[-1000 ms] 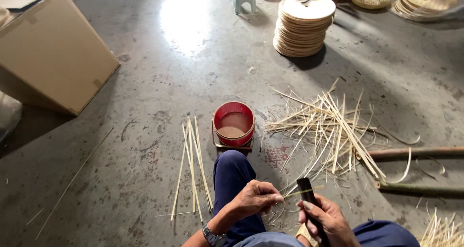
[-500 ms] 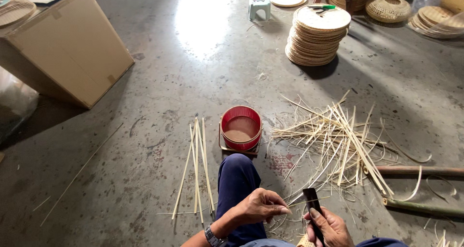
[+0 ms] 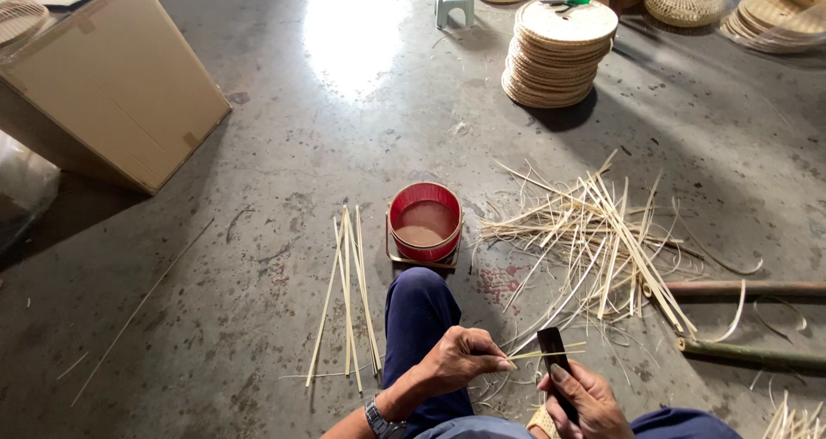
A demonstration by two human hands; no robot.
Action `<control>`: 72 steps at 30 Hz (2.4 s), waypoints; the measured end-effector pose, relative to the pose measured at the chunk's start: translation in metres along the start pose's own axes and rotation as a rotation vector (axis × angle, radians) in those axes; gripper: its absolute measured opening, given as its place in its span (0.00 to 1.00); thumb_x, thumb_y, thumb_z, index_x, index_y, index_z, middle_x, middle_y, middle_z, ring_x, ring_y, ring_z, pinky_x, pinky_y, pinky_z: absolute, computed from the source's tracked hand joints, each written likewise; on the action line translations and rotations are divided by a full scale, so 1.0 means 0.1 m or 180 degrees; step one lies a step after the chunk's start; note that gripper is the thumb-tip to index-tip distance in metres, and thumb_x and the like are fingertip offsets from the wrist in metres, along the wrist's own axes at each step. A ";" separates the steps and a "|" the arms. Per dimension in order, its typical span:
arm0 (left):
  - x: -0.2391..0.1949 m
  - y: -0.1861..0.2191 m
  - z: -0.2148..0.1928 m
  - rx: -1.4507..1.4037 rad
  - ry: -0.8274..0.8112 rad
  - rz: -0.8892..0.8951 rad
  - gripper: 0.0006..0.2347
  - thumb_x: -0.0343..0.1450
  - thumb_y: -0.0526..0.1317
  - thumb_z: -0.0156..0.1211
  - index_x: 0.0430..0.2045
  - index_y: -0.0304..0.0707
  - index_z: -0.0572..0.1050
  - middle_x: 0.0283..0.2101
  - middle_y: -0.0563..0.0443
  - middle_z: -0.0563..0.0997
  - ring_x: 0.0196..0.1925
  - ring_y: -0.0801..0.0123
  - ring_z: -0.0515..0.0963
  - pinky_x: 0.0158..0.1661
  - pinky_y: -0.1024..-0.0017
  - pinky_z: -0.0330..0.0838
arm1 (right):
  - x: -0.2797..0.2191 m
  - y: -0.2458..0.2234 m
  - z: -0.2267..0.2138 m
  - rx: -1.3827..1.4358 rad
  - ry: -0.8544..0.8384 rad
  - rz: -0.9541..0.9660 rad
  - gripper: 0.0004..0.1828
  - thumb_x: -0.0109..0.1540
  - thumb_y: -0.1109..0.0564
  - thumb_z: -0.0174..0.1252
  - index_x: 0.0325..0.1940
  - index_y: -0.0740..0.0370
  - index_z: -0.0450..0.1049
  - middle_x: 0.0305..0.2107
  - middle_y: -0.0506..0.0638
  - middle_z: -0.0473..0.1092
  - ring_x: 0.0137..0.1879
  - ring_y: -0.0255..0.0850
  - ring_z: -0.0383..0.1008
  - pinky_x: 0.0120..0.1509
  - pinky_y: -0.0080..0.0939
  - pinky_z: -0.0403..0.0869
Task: The person sits on the floor and uses a knife to split long bamboo strips into thinner strands. They repeatedly hold a strip, draw the knife along its length to separate it, and place the finished strands aside. A red bucket and piles of bamboo material are visible nearby.
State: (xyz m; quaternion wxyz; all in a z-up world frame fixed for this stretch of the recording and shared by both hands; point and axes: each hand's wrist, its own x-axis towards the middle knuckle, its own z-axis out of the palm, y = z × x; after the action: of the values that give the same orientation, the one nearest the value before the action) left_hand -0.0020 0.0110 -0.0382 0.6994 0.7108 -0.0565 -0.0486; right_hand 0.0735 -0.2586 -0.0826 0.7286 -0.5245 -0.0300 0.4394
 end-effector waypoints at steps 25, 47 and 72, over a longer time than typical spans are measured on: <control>-0.08 0.05 0.09 0.2220 0.0812 0.1276 0.18 0.66 0.25 0.59 0.51 0.28 0.74 0.36 0.42 0.78 0.36 0.53 0.81 0.37 0.65 0.78 | -0.17 -0.97 0.54 -0.1515 0.0647 -0.0445 0.15 0.70 0.52 0.47 0.42 0.66 0.71 0.15 0.45 0.66 0.16 0.29 0.60 0.19 0.31 0.61; 0.20 0.09 0.36 0.2624 0.0958 0.1297 0.10 0.73 0.32 0.61 0.47 0.30 0.75 0.29 0.43 0.76 0.29 0.54 0.79 0.29 0.63 0.74 | -0.05 -0.72 0.47 -0.1367 -0.0054 -0.0355 0.17 0.72 0.48 0.43 0.42 0.64 0.70 0.16 0.43 0.69 0.16 0.26 0.62 0.16 0.27 0.63; 0.17 0.09 0.28 0.2805 0.0784 0.1298 0.14 0.70 0.28 0.61 0.50 0.29 0.75 0.28 0.43 0.74 0.27 0.54 0.78 0.28 0.64 0.73 | -0.13 -0.88 0.38 -0.0893 0.0292 -0.0187 0.15 0.72 0.52 0.44 0.42 0.65 0.69 0.15 0.44 0.67 0.14 0.27 0.59 0.17 0.29 0.61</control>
State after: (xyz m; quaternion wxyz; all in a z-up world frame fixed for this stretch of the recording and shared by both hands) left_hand 0.0104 -0.0194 -0.0291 0.3295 0.9136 -0.1265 0.2019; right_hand 0.1000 -0.2447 0.0100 0.6613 -0.6396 -0.0730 0.3850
